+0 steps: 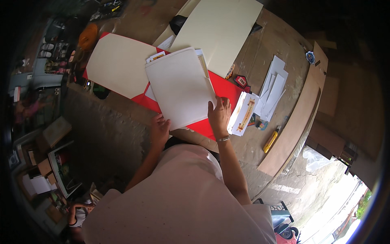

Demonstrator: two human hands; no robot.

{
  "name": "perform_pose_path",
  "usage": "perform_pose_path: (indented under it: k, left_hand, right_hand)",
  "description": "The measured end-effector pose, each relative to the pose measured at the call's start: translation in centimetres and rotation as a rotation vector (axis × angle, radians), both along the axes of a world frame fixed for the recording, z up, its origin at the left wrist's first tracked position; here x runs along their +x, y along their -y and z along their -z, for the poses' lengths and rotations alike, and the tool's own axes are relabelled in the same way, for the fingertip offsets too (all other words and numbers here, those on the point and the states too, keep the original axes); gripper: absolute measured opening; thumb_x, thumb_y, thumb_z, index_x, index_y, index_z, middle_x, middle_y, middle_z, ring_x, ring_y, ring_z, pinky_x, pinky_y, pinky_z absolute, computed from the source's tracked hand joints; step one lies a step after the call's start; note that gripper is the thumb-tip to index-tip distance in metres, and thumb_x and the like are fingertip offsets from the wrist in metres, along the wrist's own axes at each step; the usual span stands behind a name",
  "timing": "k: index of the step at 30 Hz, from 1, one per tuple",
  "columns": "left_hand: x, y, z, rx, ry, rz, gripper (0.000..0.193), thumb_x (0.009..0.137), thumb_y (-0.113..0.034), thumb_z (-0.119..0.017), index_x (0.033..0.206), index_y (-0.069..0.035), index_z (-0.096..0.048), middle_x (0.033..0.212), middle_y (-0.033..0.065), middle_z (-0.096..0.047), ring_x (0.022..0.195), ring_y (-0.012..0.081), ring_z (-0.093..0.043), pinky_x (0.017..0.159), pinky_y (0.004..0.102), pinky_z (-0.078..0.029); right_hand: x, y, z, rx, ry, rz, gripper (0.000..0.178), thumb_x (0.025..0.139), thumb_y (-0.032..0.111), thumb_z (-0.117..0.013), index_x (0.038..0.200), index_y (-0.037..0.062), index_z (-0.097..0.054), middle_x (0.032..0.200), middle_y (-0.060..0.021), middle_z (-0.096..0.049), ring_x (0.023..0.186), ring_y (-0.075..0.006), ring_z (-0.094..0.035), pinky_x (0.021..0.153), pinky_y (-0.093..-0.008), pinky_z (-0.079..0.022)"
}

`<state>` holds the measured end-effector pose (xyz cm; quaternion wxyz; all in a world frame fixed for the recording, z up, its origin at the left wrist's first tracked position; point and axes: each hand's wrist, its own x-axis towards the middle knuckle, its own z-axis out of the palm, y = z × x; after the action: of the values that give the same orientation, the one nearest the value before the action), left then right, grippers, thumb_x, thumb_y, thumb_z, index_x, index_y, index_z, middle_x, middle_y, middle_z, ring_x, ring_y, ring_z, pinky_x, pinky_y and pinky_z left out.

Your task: The person sorts through a stack of documents and photographs on a workbench, then uses a utility knife and ruler to cut a certificate. The person continues to handle and inspect multiple photographs of a uniformed individual.

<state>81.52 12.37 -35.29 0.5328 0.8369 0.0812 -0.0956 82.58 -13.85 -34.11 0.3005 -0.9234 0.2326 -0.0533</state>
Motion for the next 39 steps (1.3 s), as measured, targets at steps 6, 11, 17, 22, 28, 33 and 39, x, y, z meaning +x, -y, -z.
perform_pose_path:
  k: [6,11,17,22,28,33,39]
  left_hand:
    - [-0.8,1.5,-1.9,0.105,0.133,0.132,0.083,0.078,-0.025,-0.087,0.141,0.002,-0.038,0.131,0.0183,-0.047,0.115,0.027,-0.052,0.094,0.0421,-0.048]
    - [-0.8,2.2,-3.4,0.358,0.372,0.281,0.102,0.073,-0.037,-0.09,0.147,0.004,-0.032,0.141,0.027,-0.04,0.13,0.039,-0.044,0.108,0.0485,-0.038]
    - [-3.3,1.6,-0.9,0.231,0.157,0.067,0.091,0.084,-0.051,-0.076,0.143,0.007,-0.038,0.141,0.0287,-0.044,0.131,0.0409,-0.046,0.11,0.0499,-0.036]
    - [-3.7,-1.3,0.0,-0.09,-0.037,-0.414,0.069,0.099,-0.056,-0.056,0.129,0.006,-0.056,0.123,0.0224,-0.061,0.12,0.0331,-0.058,0.103,0.0461,-0.044]
    - [-3.6,-3.8,-2.7,-0.588,-0.662,-0.673,0.05,0.105,-0.051,-0.048,0.125,-0.006,-0.056,0.109,0.0122,-0.066,0.098,0.0243,-0.067,0.08,0.0406,-0.054]
    - [-4.6,-2.2,-1.2,-0.411,-0.125,-0.829,0.049,0.105,-0.048,-0.049,0.132,-0.007,-0.049,0.105,0.0109,-0.068,0.088,0.0247,-0.07,0.071,0.0406,-0.056]
    - [-2.8,-6.7,-3.6,-0.233,-0.722,-0.359,0.054,0.101,-0.044,-0.058,0.133,-0.002,-0.048,0.108,0.0112,-0.069,0.081,0.0224,-0.071,0.069,0.0369,-0.056]
  right_hand:
    - [0.6,1.7,0.4,0.35,0.026,-0.047,0.033,0.092,0.017,-0.07,0.117,-0.0012,-0.059,0.106,-0.0166,-0.065,0.095,-0.0301,-0.066,0.082,-0.04,-0.052]
    - [1.7,1.5,-4.2,0.652,0.008,-0.05,0.027,0.095,0.014,-0.065,0.115,-0.004,-0.057,0.092,-0.0166,-0.07,0.081,-0.0206,-0.069,0.069,-0.0339,-0.053]
    - [-0.4,-3.7,-13.6,0.965,0.065,-0.595,0.035,0.097,0.014,-0.062,0.128,-0.0018,-0.058,0.108,-0.0148,-0.069,0.087,-0.0193,-0.068,0.076,-0.0328,-0.054]
    - [2.3,-2.7,-7.8,0.762,0.045,-0.333,0.048,0.09,0.022,-0.075,0.129,-0.0006,-0.058,0.111,-0.0151,-0.068,0.1,-0.024,-0.067,0.085,-0.0361,-0.053]
    - [4.6,1.1,1.4,0.03,-0.16,-0.084,0.054,0.09,0.039,-0.072,0.128,0.0044,-0.056,0.123,-0.0213,-0.057,0.114,-0.0414,-0.055,0.095,-0.0501,-0.048]
    - [4.8,0.7,1.1,0.074,-0.115,-0.015,0.045,0.091,0.037,-0.072,0.118,0.0027,-0.061,0.11,-0.0188,-0.063,0.107,-0.0378,-0.059,0.093,-0.0492,-0.049]
    - [5.3,0.2,-7.4,0.49,-0.12,-0.158,0.029,0.093,0.025,-0.07,0.106,0.0015,-0.059,0.111,-0.0194,-0.067,0.103,-0.0308,-0.067,0.08,-0.0426,-0.055]
